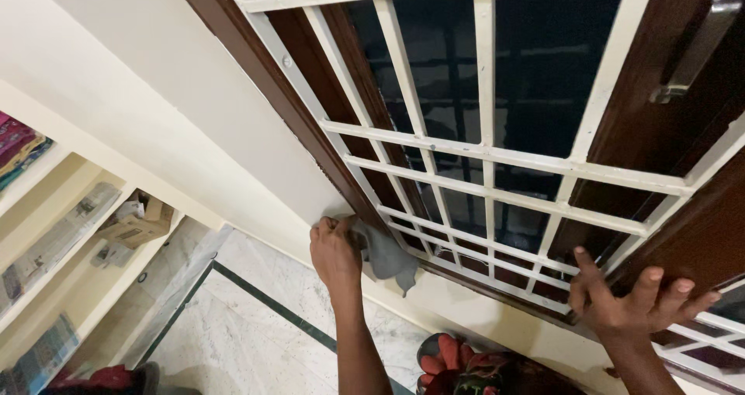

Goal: The person cleans a window by wiping the window grill bars and window panes with a cloth.

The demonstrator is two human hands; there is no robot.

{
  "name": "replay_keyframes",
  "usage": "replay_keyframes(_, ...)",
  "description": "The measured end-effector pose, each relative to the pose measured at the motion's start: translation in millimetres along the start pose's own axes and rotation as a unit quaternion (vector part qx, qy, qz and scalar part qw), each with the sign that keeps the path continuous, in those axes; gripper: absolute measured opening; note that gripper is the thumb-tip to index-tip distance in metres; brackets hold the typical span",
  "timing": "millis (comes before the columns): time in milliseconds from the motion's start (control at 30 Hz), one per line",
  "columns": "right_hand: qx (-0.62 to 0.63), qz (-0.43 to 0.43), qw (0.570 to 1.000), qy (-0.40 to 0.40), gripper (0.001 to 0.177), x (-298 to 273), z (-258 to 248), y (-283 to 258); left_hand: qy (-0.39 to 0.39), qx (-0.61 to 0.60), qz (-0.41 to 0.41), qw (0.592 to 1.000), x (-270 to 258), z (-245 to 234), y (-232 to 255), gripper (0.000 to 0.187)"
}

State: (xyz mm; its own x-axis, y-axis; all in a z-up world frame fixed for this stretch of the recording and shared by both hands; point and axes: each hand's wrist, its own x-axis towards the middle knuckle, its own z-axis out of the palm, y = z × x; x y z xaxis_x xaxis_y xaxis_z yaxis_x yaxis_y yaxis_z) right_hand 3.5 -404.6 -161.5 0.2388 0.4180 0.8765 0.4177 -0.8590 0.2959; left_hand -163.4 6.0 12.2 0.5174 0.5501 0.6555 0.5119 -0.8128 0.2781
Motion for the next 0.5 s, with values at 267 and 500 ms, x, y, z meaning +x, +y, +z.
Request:
replay_keyframes(267, 0.044, -0.005, 0.999, 0.003, 0.033, -9.1, 5.4, 2.1, 0.031, -0.142, -0.169, 0.975, 2.8, 25.1, 47.7, 0.02)
replay_keyframes(500, 0.054, -0.003, 0.998, 0.026, 0.031, -11.0, 9.4, 1.7, -0.032, -0.352, -0.082, 0.932, -17.0, 50.6, 42.8, 0.025)
